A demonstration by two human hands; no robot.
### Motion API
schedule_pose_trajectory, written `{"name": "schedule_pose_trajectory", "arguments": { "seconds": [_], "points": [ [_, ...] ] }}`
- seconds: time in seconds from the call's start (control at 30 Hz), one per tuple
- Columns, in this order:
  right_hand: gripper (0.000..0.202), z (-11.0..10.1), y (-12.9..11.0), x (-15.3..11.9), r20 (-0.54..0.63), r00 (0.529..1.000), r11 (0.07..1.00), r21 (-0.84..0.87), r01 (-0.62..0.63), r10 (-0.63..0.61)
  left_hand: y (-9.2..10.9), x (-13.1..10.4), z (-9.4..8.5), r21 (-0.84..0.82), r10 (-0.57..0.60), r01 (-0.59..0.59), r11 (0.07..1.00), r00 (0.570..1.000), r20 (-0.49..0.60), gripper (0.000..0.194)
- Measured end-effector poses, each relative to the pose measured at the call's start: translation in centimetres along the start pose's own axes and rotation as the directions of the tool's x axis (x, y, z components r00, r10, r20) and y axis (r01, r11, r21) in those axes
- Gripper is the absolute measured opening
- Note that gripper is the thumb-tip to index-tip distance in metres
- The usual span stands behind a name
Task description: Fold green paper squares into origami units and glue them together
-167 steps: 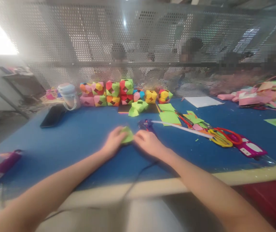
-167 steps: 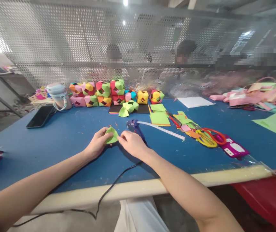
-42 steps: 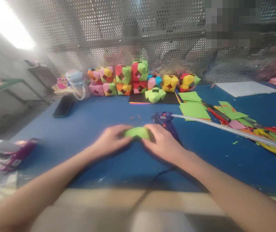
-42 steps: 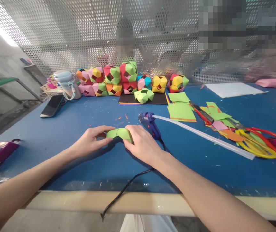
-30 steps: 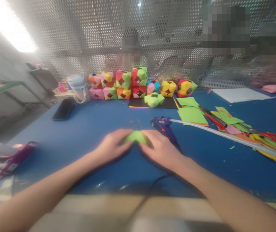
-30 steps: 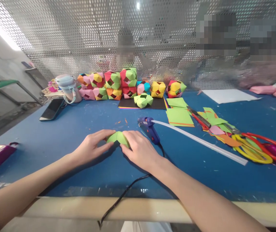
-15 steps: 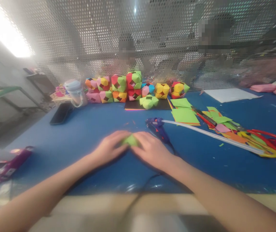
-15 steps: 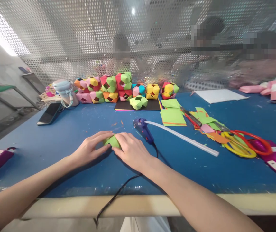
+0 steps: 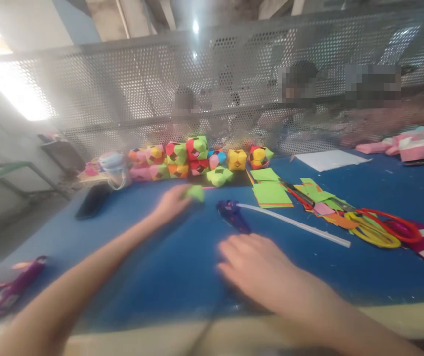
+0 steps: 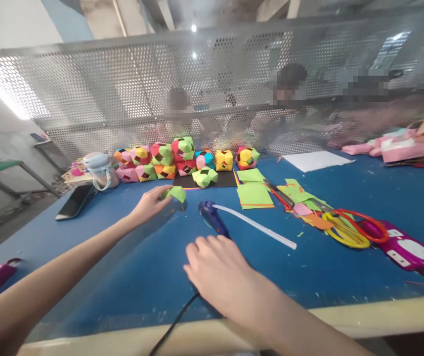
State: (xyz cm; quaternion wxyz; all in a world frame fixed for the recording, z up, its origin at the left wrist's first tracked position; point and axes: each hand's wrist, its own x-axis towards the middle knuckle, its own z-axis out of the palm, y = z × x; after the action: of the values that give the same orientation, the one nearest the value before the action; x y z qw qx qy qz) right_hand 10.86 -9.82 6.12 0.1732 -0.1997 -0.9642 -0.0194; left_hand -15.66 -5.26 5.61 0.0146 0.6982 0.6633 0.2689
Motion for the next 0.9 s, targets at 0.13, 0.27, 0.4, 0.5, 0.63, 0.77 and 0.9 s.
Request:
{"name": "schedule_pose_trajectory", "arguments": {
  "seconds": [0.13,0.27,0.4,0.5,0.63,0.77,0.9],
  "points": [
    [0.016,0.0,4.3,-1.8,0.175,0.952,0.964,-0.131,-0.23,0.251,0.0,3.1,1.6,0.012,-0.043,0.044,0.999,0.999,-0.032,0.041],
    [0.029,2.0,9.1,-1.2,0.165,0.862,0.87,0.044,-0.492,0.479,-0.9,5.0,3.5,0.033,-0.022,0.022,0.999,1.0,0.012,0.036],
    [0.032,4.4,10.9,0.7,0.231,0.853,0.752,0.403,-0.522,0.468,-1.7,5.7,5.1,0.042,0.043,-0.045,0.998,0.997,0.062,0.036],
    [0.028,5.1,10.6,1.7,0.285,0.839,0.624,0.567,-0.538,0.465,-1.8,5.8,5.8,0.035,0.065,-0.068,0.997,0.995,0.079,0.037],
    [0.028,5.0,10.1,2.2,0.293,0.865,0.59,0.639,-0.494,0.407,-1.6,5.9,5.8,0.007,0.072,-0.073,0.997,0.995,0.068,0.038],
    [0.022,5.1,9.6,2.6,0.3,0.858,0.612,0.606,-0.508,0.416,-0.8,4.8,3.9,-0.126,0.027,-0.036,0.991,0.997,-0.07,0.036],
    [0.021,5.1,8.6,3.6,0.3,0.853,0.592,0.621,-0.514,0.427,2.2,0.5,-1.0,-0.399,-0.077,-0.097,0.912,0.914,-0.398,0.026]
  ]
}}
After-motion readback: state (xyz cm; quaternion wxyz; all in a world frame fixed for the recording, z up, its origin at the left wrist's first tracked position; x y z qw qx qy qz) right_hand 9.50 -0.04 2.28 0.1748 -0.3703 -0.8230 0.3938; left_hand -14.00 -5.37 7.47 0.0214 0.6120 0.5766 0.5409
